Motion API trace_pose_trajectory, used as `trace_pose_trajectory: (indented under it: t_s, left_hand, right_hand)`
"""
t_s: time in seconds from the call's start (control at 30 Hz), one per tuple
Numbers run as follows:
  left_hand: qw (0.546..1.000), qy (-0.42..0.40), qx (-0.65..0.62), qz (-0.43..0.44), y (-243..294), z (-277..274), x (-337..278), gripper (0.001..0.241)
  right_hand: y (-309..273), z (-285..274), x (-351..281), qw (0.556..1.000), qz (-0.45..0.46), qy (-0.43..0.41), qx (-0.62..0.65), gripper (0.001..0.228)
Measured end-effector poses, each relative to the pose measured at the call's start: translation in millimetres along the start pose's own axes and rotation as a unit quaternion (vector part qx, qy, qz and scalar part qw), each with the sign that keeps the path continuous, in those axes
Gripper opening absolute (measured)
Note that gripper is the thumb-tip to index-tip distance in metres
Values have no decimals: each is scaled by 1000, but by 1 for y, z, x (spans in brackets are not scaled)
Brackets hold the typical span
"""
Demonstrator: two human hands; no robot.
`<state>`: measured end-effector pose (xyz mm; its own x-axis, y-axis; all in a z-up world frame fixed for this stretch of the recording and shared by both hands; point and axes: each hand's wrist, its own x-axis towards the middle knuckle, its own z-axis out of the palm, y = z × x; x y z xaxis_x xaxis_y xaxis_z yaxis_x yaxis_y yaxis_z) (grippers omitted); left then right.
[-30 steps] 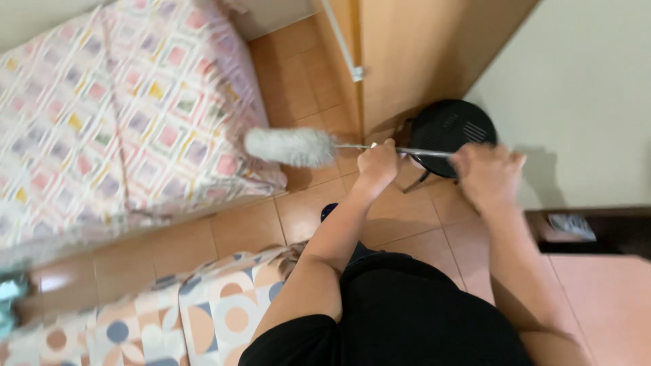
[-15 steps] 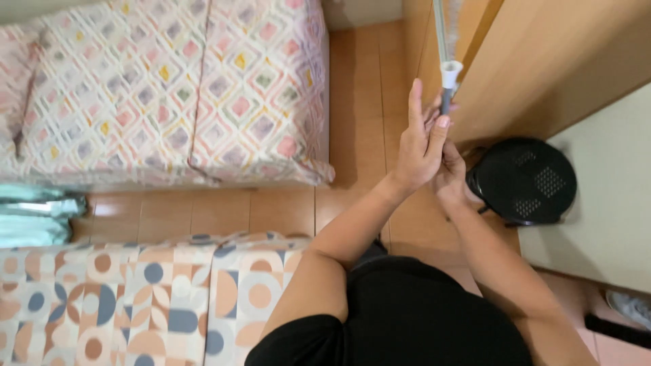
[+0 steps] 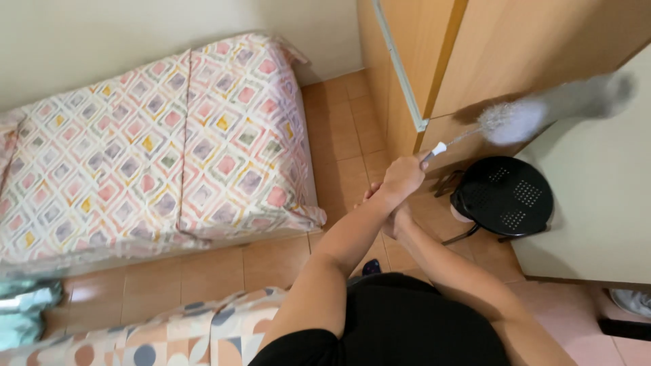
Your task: The person uses a long-handled duster to clean various surfaces in a bedroom. They dust the patterned bedspread, the wooden wardrobe, the floor, and the door.
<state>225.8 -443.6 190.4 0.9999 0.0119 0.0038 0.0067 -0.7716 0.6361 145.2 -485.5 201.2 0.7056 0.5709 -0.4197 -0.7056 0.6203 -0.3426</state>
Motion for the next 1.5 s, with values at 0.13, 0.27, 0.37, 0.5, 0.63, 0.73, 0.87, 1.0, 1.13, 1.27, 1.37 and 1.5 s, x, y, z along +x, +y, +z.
trace_pose_trajectory:
  t_s: [0.13, 0.27, 0.37, 0.5, 0.63, 0.73, 0.87, 1.0, 1.13, 1.27, 1.37, 1.5]
  left_hand:
    - [999, 23, -26, -6, 73, -91, 10, 38]
    - [995, 82, -53, 14, 61, -108, 13, 36]
    - [988, 112, -100, 22, 20, -80, -6, 34]
    - [924, 280, -213, 148, 0, -73, -41, 36]
    - [905, 271, -323, 56, 46, -117, -72, 40]
    - [887, 319, -325, 83, 74, -118, -75, 39]
    - [858, 307, -395, 115, 85, -106, -74, 39]
    - [807, 338, -479, 69, 84, -97, -75, 40]
    - [761, 346, -520, 176, 144, -103, -85, 43]
    - [837, 302, -411, 198, 205, -143, -82, 52]
    - [882, 313, -228, 269, 242, -185, -81, 64]
    - [880, 309, -176, 314, 263, -224, -97, 70]
  right_hand:
    - [-36, 47, 1, 995, -29, -93, 0, 19]
    - [-33, 75, 2, 989, -78, -104, -73, 14]
    - [2, 36, 17, 992, -45, -68, -94, 18]
    - [22, 23, 5, 980, -37, -40, -194, 21]
    - [13, 25, -1, 952, -60, -83, -288, 19]
    - [-4, 26, -20, 888, -153, -107, -421, 18]
    - [-23, 53, -58, 829, -163, -30, -534, 18]
    - [-39, 57, -82, 730, -125, 45, -670, 23]
    - [-43, -24, -42, 729, -302, -31, -613, 24]
    - [-101, 64, -90, 875, -391, -113, -262, 47]
    - [-193, 137, -134, 774, -547, -96, -302, 48]
    - [-318, 221, -186, 777, -555, -12, -296, 17]
